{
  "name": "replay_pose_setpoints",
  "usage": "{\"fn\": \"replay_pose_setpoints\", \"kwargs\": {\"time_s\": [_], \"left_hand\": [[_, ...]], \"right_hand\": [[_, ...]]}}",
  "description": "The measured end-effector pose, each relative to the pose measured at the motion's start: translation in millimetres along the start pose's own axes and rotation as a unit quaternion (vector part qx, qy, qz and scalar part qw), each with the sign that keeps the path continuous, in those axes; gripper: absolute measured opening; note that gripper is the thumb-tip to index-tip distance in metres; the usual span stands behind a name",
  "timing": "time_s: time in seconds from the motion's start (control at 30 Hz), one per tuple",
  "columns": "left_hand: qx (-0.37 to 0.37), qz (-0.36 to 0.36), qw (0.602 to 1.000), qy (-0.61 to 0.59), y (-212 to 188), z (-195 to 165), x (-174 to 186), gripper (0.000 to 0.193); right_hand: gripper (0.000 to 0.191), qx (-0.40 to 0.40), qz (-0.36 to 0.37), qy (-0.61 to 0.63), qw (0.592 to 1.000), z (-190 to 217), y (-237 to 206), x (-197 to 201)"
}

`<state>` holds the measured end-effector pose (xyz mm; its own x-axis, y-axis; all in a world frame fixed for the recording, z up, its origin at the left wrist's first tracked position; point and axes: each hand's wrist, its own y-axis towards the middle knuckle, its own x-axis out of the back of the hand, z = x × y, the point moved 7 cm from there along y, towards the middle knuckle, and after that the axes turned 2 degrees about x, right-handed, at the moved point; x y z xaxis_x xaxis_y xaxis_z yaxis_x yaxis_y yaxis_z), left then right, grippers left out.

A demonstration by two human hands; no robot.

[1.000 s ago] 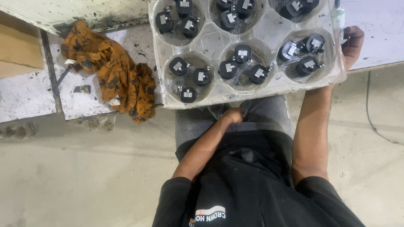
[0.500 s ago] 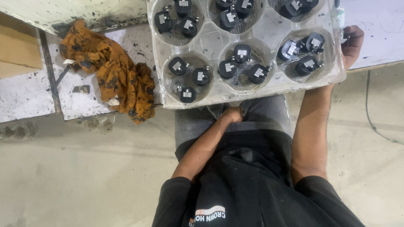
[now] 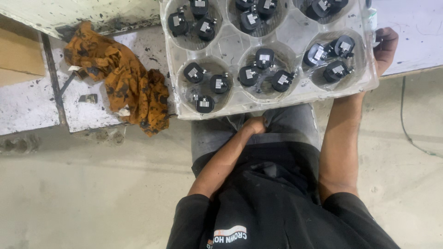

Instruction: The person holds a small black plug component in one hand and an adhesive tube in the other, squeezing adhesive onto the component's surface. They periodically wipe the tube nozzle with a cloth and place finished components into a plastic tray, working through the tray one component at a time.

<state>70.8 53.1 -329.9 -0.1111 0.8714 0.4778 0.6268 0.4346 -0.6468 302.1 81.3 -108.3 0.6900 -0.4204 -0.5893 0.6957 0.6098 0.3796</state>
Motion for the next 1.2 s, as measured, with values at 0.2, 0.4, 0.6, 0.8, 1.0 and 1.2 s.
{"fn": "replay_pose_setpoints", "kwargs": {"time_s": [0.2,0.4,0.6,0.8,1.0,1.2], "left_hand": [[-0.020,-0.012,0.999,0.024,3.2,-0.1,-1.6,0.048],[-0.014,-0.016,1.000,0.011,2.4,1.3,-0.9,0.047],[-0.033,-0.034,0.999,0.012,1.7,-2.1,1.6,0.044],[-0.033,-0.012,0.999,0.036,1.4,-2.6,-0.1,0.041],[-0.014,-0.045,0.998,-0.031,-1.4,0.6,3.8,0.046],[-0.003,-0.040,0.999,-0.028,-3.7,3.2,4.2,0.049]], "right_hand": [[0.034,0.002,0.000,-0.007,1.000,-1.8,1.7,3.8],[0.029,0.005,-0.009,-0.015,1.000,-0.3,1.5,3.5],[0.024,-0.008,-0.027,-0.015,0.999,0.5,-3.1,-0.5],[0.020,-0.006,-0.033,-0.025,0.999,1.8,-4.5,-2.7],[0.019,-0.006,-0.040,-0.019,0.999,2.9,-6.0,-1.5],[0.018,-0.004,-0.038,-0.024,0.999,4.1,-7.0,-5.6]]}}
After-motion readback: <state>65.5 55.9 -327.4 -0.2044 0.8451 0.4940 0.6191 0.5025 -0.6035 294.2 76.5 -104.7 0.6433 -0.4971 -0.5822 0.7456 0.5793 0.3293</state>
